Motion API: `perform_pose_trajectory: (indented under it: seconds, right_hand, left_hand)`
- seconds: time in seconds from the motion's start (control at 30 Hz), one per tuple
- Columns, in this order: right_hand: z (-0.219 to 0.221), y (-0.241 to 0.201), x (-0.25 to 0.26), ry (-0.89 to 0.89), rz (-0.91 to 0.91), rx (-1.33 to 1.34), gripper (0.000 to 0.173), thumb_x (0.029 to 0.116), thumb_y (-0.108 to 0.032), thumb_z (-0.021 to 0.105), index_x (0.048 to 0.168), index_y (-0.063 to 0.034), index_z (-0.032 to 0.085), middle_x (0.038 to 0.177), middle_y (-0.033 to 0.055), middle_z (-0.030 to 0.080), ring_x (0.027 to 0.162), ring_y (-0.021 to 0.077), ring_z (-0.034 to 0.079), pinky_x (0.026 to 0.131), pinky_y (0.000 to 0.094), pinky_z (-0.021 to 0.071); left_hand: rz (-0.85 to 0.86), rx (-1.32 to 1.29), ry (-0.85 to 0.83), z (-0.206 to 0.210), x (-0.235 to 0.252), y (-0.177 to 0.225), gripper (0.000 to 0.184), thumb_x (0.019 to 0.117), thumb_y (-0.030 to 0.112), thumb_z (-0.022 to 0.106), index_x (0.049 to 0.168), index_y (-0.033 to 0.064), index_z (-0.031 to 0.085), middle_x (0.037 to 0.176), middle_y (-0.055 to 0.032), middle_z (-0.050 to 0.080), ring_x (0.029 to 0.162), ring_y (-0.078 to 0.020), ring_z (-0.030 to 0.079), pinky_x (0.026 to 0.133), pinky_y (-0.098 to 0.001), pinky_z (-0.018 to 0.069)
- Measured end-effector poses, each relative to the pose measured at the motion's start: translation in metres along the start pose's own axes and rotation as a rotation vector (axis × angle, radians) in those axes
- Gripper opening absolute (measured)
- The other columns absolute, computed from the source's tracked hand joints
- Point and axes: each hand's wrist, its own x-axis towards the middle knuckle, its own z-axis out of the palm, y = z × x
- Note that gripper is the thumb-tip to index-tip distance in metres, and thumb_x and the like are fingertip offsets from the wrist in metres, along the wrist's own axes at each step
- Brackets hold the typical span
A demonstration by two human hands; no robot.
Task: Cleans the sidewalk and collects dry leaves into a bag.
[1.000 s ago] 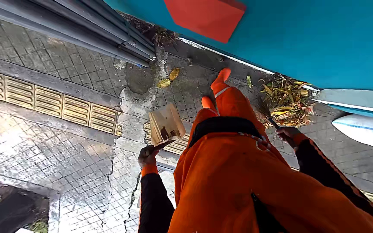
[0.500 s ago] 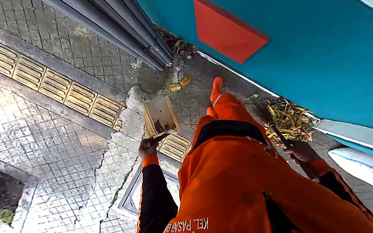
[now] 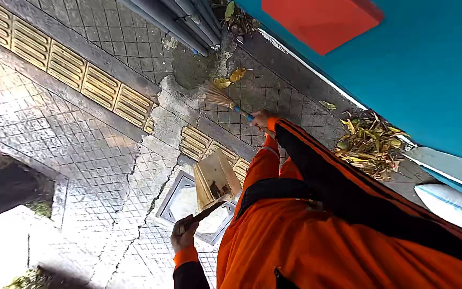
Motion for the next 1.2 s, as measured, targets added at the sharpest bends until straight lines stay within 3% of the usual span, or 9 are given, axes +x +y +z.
perform_pose_trajectory:
  seconds: [0.1,0.3,0.43,0.6,0.7,0.83,0.97,1.07,1.2]
  right_hand:
    - [-0.036,0.043,-0.03,0.195,0.058,0.311,0.052,0.0969,-0.009,0.067,0.148,-0.0086,0.054,0.093,0.0145,0.065,0.063,0.0165,0.054,0.058,0.0335,0.0492]
    - [-0.098,0.241,-0.222,0.521,0.286,0.639,0.046,0.104,-0.012,0.054,0.149,-0.0082,0.045,0.084,0.0049,0.054,0.057,0.0099,0.05,0.052,0.026,0.0459]
    - [-0.08,0.265,-0.313,0.632,0.297,0.775,0.061,0.0977,-0.004,0.063,0.155,-0.0093,0.043,0.085,0.0106,0.061,0.053,0.0123,0.052,0.048,0.0275,0.0466]
    - [-0.093,0.359,-0.267,0.58,0.108,0.886,0.064,0.0908,-0.006,0.073,0.151,-0.0135,0.052,0.091,0.0148,0.066,0.06,0.0159,0.054,0.057,0.0333,0.0498]
    - [-0.108,0.431,-0.25,0.67,0.158,1.008,0.058,0.0915,-0.004,0.071,0.147,-0.0105,0.055,0.095,0.0157,0.067,0.065,0.0184,0.056,0.06,0.0371,0.0514]
    - [-0.057,0.513,-0.337,0.75,0.17,1.055,0.066,0.0948,-0.01,0.07,0.156,-0.0198,0.047,0.087,0.0141,0.066,0.054,0.0165,0.051,0.05,0.0337,0.0466]
    - [0.011,0.568,-0.432,0.682,0.095,1.015,0.08,0.0965,-0.002,0.063,0.164,-0.0212,0.026,0.108,0.0168,0.068,0.064,0.0218,0.063,0.055,0.0397,0.0559]
    - [0.037,0.586,-0.481,0.772,0.195,1.157,0.075,0.098,-0.007,0.064,0.163,-0.0202,0.03,0.084,0.0114,0.062,0.048,0.015,0.048,0.044,0.0334,0.0446]
    - [0.036,0.62,-0.497,0.932,0.426,1.278,0.06,0.1071,-0.021,0.056,0.162,-0.0206,0.033,0.085,0.0115,0.061,0.048,0.0132,0.047,0.044,0.0315,0.044]
  left_hand:
    - [-0.015,0.018,0.051,-0.003,-0.012,-0.006,0.035,0.0763,-0.012,0.07,0.111,-0.0068,0.064,0.104,-0.0183,0.071,0.085,-0.0219,0.068,0.07,-0.0362,0.0589]
    - [0.007,0.113,-0.039,0.01,0.008,0.001,0.037,0.0775,-0.015,0.07,0.112,-0.0066,0.062,0.106,-0.0196,0.069,0.088,-0.024,0.066,0.07,-0.039,0.0576]
    - [0.164,0.23,-0.165,0.043,0.023,0.026,0.038,0.0779,-0.014,0.07,0.114,-0.0064,0.063,0.107,-0.0194,0.069,0.089,-0.0237,0.065,0.071,-0.039,0.0578]
    - [0.553,0.447,-0.347,0.111,0.01,0.073,0.035,0.0758,-0.013,0.072,0.11,-0.0115,0.064,0.099,-0.0195,0.07,0.081,-0.0195,0.066,0.07,-0.036,0.058]
    - [0.801,0.603,-0.459,0.147,-0.021,0.1,0.033,0.0747,-0.009,0.07,0.107,-0.0126,0.063,0.099,-0.0185,0.069,0.084,-0.019,0.067,0.075,-0.0374,0.0592]
    - [1.002,0.767,-0.575,0.217,-0.057,0.129,0.049,0.0654,-0.013,0.074,0.113,-0.01,0.063,0.109,-0.0199,0.071,0.097,-0.0213,0.068,0.083,-0.0392,0.0575]
    - [1.095,0.833,-0.679,0.318,-0.107,0.15,0.055,0.0684,-0.013,0.076,0.12,-0.0095,0.057,0.116,-0.0228,0.068,0.103,-0.0274,0.067,0.087,-0.0448,0.0575]
    - [1.15,0.981,-0.767,0.402,-0.135,0.161,0.052,0.0728,-0.011,0.077,0.121,-0.0107,0.057,0.118,-0.0259,0.067,0.103,-0.0319,0.068,0.087,-0.049,0.0575]
    - [1.297,1.138,-0.95,0.516,-0.142,0.173,0.053,0.071,-0.008,0.079,0.12,-0.0101,0.058,0.121,-0.0245,0.068,0.111,-0.0322,0.067,0.096,-0.0486,0.0547]
